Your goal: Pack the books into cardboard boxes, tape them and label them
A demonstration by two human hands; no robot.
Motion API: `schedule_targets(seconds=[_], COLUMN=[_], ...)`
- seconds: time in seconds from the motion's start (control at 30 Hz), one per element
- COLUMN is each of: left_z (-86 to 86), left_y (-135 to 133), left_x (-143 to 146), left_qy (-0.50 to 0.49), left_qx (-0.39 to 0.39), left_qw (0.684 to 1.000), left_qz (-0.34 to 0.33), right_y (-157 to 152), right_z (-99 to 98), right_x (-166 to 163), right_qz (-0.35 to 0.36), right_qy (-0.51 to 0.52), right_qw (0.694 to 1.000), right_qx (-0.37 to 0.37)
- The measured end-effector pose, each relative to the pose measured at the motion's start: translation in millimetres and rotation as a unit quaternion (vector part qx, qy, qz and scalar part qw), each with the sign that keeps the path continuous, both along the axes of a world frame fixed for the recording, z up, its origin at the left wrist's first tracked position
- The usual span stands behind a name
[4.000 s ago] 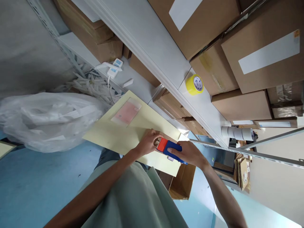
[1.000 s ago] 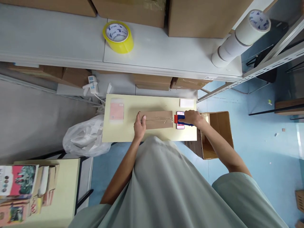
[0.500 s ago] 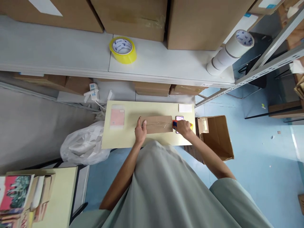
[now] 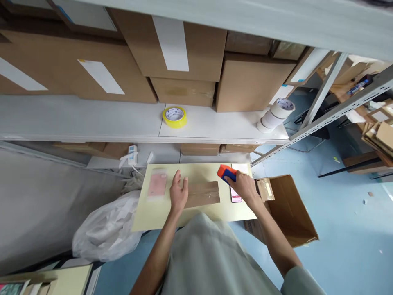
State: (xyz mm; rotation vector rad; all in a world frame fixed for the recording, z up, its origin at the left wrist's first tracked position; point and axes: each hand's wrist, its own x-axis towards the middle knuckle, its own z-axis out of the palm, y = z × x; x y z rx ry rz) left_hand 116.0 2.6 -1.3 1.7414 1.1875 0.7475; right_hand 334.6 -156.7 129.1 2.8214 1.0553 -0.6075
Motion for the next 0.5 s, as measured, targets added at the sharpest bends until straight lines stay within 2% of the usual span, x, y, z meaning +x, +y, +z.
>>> schedule_targets(seconds=[0.13, 0.2, 0.27, 0.37, 0.43, 0.5], left_z=[90.6, 133.1, 165.8, 192.2, 195.8, 190.6], left_y=[17, 23, 26, 27, 26, 25], left_x=[61, 87, 105, 113, 109, 101], left_qy=[-0.076, -0.098, -0.123, -0.140, -0.142, -0.138], left_qx=[0.102, 0.149, 0.192, 0.224, 0.228, 0.223], left_qw=[0.985, 0.972, 0.957, 0.943, 0.940, 0.940], left_qz=[-0.116, -0.154, -0.179, -0.203, -0.212, -0.216], right_y=[43, 71, 99, 136, 154, 167], right_z=[64.8, 83.6, 91.5, 85.2, 72.3, 56.4], right_x=[17, 28, 39, 54, 62, 68], right_qz=[0.011, 0.040, 0.076, 0.121, 0.135, 0.138], right_qy=[-0.075, -0.121, -0.156, -0.171, -0.171, -0.168], right_qw=[0.992, 0.981, 0.971, 0.965, 0.965, 0.965], right_qx=[0.099, 0.143, 0.165, 0.158, 0.148, 0.144])
